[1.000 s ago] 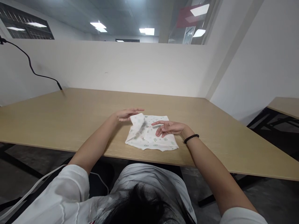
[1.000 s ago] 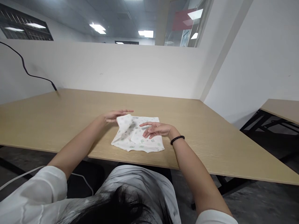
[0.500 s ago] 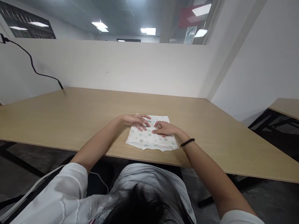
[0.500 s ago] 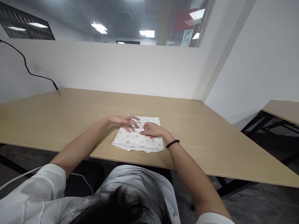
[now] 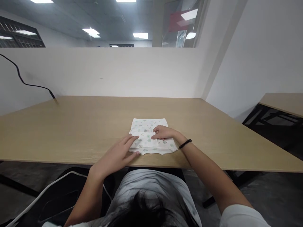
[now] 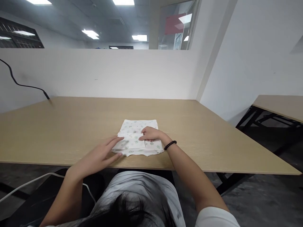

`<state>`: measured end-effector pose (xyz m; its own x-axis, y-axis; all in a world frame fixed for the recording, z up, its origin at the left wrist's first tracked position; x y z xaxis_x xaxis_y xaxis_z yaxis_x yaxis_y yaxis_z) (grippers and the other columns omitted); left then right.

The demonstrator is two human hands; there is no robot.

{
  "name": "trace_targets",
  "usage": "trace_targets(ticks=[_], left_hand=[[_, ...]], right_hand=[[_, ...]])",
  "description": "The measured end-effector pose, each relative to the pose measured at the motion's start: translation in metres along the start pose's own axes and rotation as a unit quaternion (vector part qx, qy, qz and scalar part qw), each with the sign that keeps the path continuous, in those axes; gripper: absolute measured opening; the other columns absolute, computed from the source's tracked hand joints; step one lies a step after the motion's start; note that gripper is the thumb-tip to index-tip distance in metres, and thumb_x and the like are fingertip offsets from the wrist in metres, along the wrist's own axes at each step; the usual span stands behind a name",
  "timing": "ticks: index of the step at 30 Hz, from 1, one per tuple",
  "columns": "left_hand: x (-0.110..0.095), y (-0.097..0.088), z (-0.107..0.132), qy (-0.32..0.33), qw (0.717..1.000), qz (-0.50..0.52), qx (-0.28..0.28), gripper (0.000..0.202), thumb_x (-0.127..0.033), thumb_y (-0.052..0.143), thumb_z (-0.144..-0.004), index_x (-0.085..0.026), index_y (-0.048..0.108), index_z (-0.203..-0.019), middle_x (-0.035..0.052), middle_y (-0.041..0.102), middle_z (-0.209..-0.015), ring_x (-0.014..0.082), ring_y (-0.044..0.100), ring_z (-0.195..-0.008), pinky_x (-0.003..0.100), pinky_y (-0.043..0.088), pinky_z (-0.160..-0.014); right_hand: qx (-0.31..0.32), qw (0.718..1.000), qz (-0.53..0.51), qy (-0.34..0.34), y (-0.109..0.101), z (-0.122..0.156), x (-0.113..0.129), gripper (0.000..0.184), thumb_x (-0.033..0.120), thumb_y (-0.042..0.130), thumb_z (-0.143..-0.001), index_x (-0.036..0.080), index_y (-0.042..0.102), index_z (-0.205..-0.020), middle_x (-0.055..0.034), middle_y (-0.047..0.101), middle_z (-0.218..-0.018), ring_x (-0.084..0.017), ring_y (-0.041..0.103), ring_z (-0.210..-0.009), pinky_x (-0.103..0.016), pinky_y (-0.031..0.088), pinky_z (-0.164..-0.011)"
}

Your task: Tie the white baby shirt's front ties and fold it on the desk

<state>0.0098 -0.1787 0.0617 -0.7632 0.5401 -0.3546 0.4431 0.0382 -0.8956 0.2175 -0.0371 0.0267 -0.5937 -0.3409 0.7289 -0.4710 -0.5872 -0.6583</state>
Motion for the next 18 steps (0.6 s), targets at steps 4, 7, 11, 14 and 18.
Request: trace_targets(ticks=[4, 7, 11, 14, 18], left_hand=[[0.021, 0.038, 0.002, -0.002, 0.997, -0.056, 0.052, 0.081, -0.065, 0.045, -0.093, -0.019, 0.024, -0.156, 0.0144, 0.028, -0.160, 0.0318, 0.022, -0.149, 0.048, 0.023, -0.118], [0.027, 0.052, 0.005, 0.007, 0.994, -0.086, 0.063, 0.083, -0.066, 0.041, -0.094, -0.016, 0.021, -0.157, 0.0170, 0.023, -0.161, 0.0306, 0.022, -0.149, 0.049, 0.019, -0.119], [0.024, 0.051, 0.013, 0.045, 0.993, -0.104, 0.033, 0.084, -0.067, 0.046, -0.091, -0.018, 0.025, -0.156, 0.0165, 0.031, -0.158, 0.0307, 0.028, -0.147, 0.049, 0.023, -0.118], [0.023, 0.047, 0.021, 0.076, 0.993, -0.085, 0.017, 0.080, -0.062, 0.058, -0.088, -0.023, 0.033, -0.153, 0.0142, 0.042, -0.153, 0.0318, 0.038, -0.141, 0.050, 0.031, -0.115], [0.029, 0.042, 0.032, 0.091, 0.995, -0.043, 0.005, 0.064, -0.046, 0.064, -0.089, -0.029, 0.044, -0.147, 0.0106, 0.055, -0.142, 0.0295, 0.052, -0.129, 0.045, 0.044, -0.108]], right_hand=[[-0.113, 0.987, 0.113, -0.004, -0.009, 0.011, 0.007, 0.032, 0.036, 0.073, -0.076, 0.019, 0.058, -0.099, -0.0023, 0.069, -0.074, -0.017, 0.062, -0.060, -0.027, 0.045, -0.055], [-0.221, 0.949, 0.213, -0.070, -0.006, 0.037, 0.022, 0.054, 0.033, 0.072, -0.079, 0.019, 0.053, -0.128, -0.0144, 0.066, -0.123, -0.029, 0.063, -0.109, -0.040, 0.049, -0.090], [-0.188, 0.946, 0.231, -0.127, 0.029, 0.078, 0.017, 0.061, 0.046, 0.061, -0.091, 0.022, 0.045, -0.145, -0.0157, 0.040, -0.154, -0.031, 0.034, -0.144, -0.050, 0.028, -0.116], [-0.157, 0.960, 0.216, -0.087, 0.054, 0.103, 0.000, 0.067, 0.054, 0.055, -0.093, 0.023, 0.040, -0.151, -0.0160, 0.035, -0.157, -0.033, 0.028, -0.147, -0.056, 0.021, -0.119], [-0.182, 0.957, 0.206, -0.095, 0.067, 0.129, -0.004, 0.077, 0.055, 0.067, -0.085, 0.023, 0.042, -0.150, -0.0152, 0.037, -0.156, -0.033, 0.031, -0.146, -0.054, 0.024, -0.120]])
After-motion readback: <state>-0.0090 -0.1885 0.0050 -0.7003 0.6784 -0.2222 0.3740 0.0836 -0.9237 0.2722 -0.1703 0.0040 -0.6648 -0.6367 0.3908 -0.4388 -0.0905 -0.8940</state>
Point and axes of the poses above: each hand's wrist, its own z-axis away from the middle knuckle, its own y-axis out of the palm, x = y × z, the point moved 5 cm from there along -z, towards the middle knuckle
